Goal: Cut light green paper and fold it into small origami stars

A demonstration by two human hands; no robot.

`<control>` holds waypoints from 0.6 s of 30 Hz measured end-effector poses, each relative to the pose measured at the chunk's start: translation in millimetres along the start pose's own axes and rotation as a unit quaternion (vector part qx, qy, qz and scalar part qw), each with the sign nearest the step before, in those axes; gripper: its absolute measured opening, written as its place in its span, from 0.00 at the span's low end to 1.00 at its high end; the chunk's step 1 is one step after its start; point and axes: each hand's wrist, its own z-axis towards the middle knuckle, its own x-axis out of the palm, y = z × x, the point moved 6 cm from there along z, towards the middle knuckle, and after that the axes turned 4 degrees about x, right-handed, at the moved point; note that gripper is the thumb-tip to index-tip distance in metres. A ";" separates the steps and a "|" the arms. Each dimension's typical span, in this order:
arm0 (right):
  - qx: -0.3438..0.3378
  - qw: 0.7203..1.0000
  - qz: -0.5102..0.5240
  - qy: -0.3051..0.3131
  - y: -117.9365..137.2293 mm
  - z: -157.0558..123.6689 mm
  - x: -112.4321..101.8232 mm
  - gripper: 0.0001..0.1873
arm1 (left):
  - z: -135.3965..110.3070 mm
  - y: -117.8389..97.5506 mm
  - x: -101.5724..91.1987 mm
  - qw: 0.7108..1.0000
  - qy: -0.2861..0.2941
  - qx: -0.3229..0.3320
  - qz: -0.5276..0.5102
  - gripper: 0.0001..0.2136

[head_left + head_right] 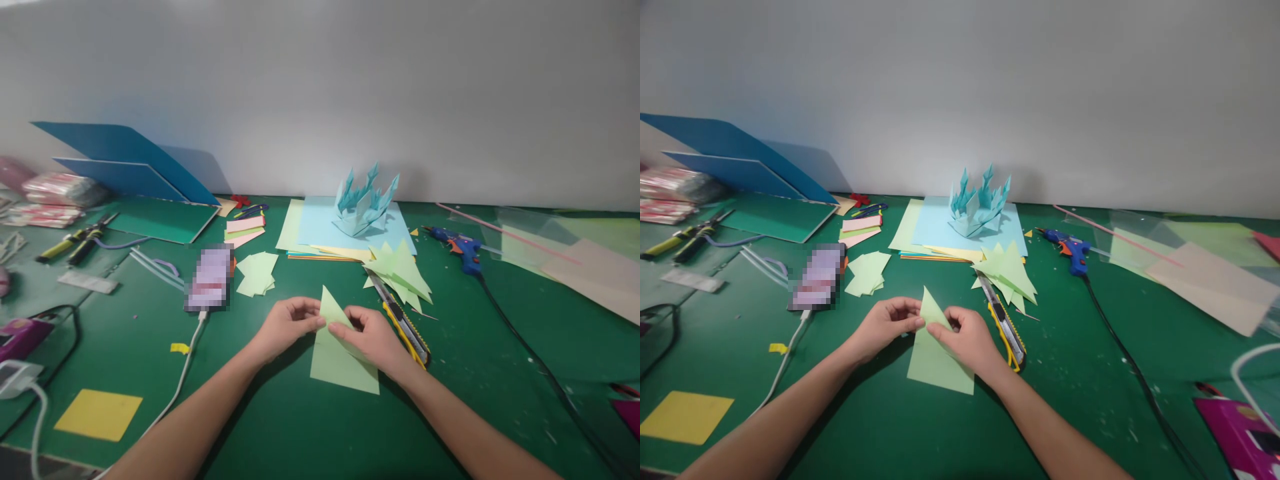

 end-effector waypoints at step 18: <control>0.018 0.999 0.031 0.011 -6.7 1.2 2.0 0.18 | 1.1 2.7 0.9 0.998 0.039 0.036 0.014 0.20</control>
